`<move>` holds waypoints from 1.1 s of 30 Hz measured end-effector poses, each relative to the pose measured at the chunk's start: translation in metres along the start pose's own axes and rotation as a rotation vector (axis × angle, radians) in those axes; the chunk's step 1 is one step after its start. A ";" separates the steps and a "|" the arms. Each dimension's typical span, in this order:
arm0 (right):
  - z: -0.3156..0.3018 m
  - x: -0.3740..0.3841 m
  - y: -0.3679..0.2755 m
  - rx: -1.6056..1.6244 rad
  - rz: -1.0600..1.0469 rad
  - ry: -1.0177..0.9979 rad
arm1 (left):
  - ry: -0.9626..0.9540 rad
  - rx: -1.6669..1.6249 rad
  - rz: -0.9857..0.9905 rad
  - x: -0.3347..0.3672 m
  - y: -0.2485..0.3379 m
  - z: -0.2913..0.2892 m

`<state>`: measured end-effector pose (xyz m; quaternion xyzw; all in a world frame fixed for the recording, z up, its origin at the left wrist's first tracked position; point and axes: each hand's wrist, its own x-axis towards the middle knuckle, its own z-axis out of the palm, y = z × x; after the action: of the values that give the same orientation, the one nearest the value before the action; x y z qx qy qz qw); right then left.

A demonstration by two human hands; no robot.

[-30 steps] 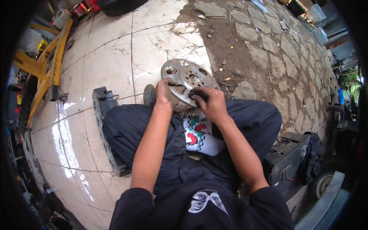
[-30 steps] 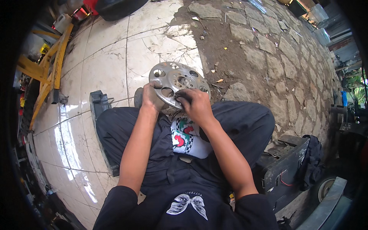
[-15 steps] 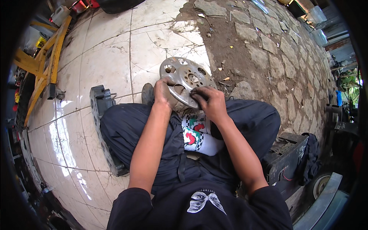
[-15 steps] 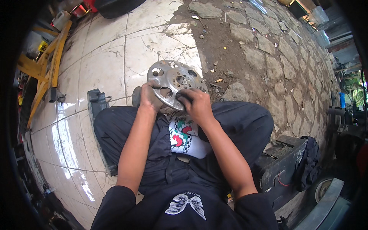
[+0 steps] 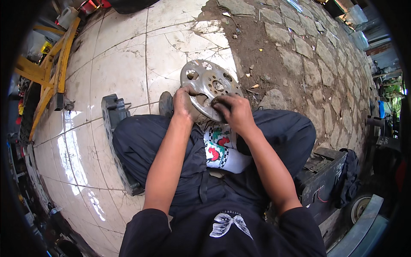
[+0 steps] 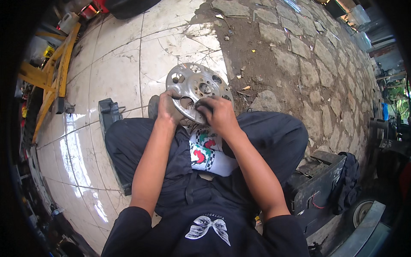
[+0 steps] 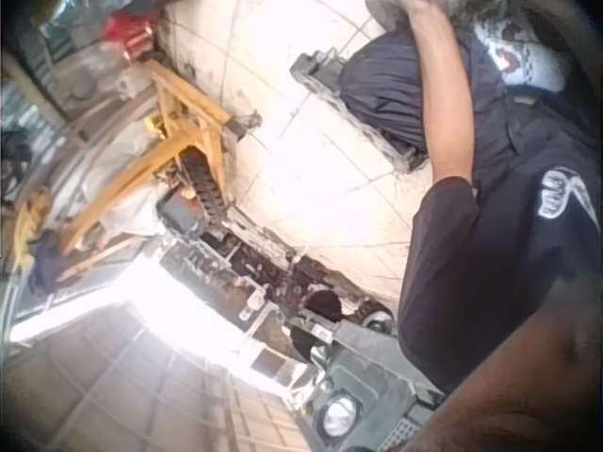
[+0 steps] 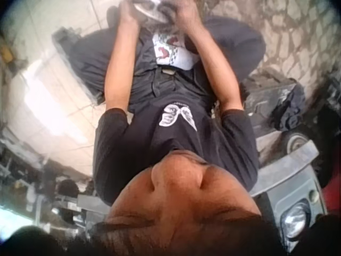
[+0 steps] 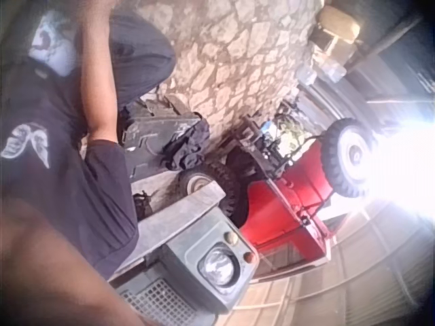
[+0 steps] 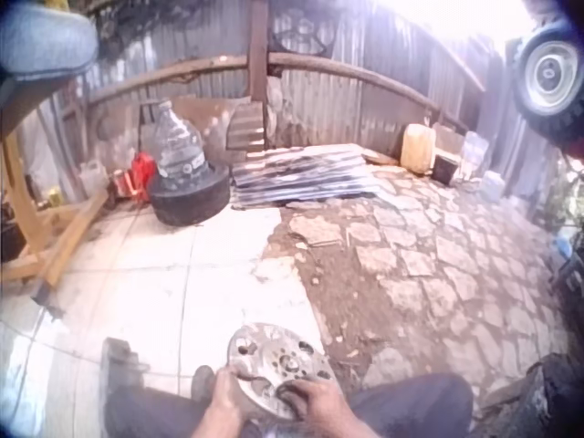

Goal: The person sits on the floor and scrubs a metal brake disc with a small abrasive block, rotating the disc to clean both faces and the edges. The person repeatedly flips the disc and continues scrubbing until the end of the clip.

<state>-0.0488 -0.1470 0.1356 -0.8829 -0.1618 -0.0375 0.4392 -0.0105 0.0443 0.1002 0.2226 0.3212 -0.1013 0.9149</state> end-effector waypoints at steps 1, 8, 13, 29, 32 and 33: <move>0.001 0.008 0.002 -0.029 0.013 0.034 | 0.012 0.010 0.000 -0.001 0.001 0.004; 0.001 -0.003 -0.001 0.012 0.020 0.021 | 0.032 0.027 -0.017 -0.013 0.004 0.011; -0.001 -0.021 -0.021 0.070 -0.019 -0.054 | 0.025 0.050 -0.009 -0.019 0.006 0.014; 0.008 -0.013 -0.010 0.027 0.030 0.033 | -0.005 0.039 0.002 -0.020 0.006 0.011; 0.016 0.002 0.001 -0.044 0.019 0.162 | -0.029 0.037 -0.040 -0.025 0.008 0.022; 0.014 -0.004 -0.001 -0.016 0.040 0.131 | -0.017 0.053 -0.016 -0.026 0.005 0.019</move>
<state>-0.0539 -0.1363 0.1269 -0.8850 -0.1146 -0.0878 0.4427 -0.0181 0.0407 0.1316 0.2432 0.3122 -0.1190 0.9106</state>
